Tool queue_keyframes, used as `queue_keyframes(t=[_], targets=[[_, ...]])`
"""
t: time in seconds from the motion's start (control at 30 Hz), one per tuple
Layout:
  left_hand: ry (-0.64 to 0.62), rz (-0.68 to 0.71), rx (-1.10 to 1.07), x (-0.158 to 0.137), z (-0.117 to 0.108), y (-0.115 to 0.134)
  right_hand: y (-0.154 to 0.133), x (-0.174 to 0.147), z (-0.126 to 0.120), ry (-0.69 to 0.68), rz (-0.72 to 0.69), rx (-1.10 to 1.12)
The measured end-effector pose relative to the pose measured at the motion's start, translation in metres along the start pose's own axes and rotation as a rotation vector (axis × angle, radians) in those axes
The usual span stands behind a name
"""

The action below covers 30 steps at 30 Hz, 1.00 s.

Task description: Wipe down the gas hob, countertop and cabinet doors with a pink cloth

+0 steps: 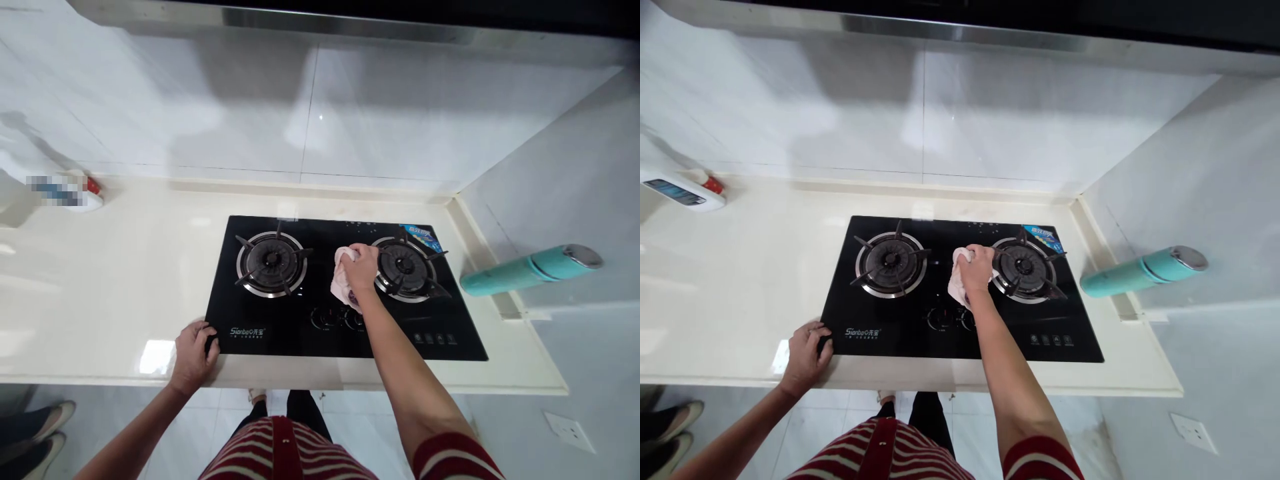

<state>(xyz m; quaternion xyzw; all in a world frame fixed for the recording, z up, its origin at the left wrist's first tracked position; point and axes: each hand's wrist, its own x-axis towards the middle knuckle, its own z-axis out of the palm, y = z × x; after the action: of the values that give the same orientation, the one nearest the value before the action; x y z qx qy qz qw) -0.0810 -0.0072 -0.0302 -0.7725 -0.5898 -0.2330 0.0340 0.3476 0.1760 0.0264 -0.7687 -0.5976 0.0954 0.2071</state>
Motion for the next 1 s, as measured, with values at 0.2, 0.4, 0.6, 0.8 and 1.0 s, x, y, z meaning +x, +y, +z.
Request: queue_keyframes(t=[0.2, 0.4, 0.6, 0.8, 1.0], targets=[[-0.012, -0.053, -0.017, -0.003, 0.001, 0.003, 0.008, -0.056, -0.017, 0.056, 0.044, -0.153], [-0.014, -0.055, -0.036, -0.002, -0.001, 0.005, 0.009, -0.083, -0.021, -0.227, -0.05, -0.386], [-0.018, -0.067, -0.06, -0.002, -0.003, 0.005, -0.001, -0.114, -0.025, -0.353, -0.163, -0.346], [-0.028, -0.104, -0.089, -0.003, -0.004, 0.006, -0.011, -0.15, -0.032, -0.368, -0.122, -0.386], [-0.05, -0.132, -0.105, -0.002, -0.006, 0.007, -0.011, -0.18, -0.026, -0.353, 0.023, -0.396]])
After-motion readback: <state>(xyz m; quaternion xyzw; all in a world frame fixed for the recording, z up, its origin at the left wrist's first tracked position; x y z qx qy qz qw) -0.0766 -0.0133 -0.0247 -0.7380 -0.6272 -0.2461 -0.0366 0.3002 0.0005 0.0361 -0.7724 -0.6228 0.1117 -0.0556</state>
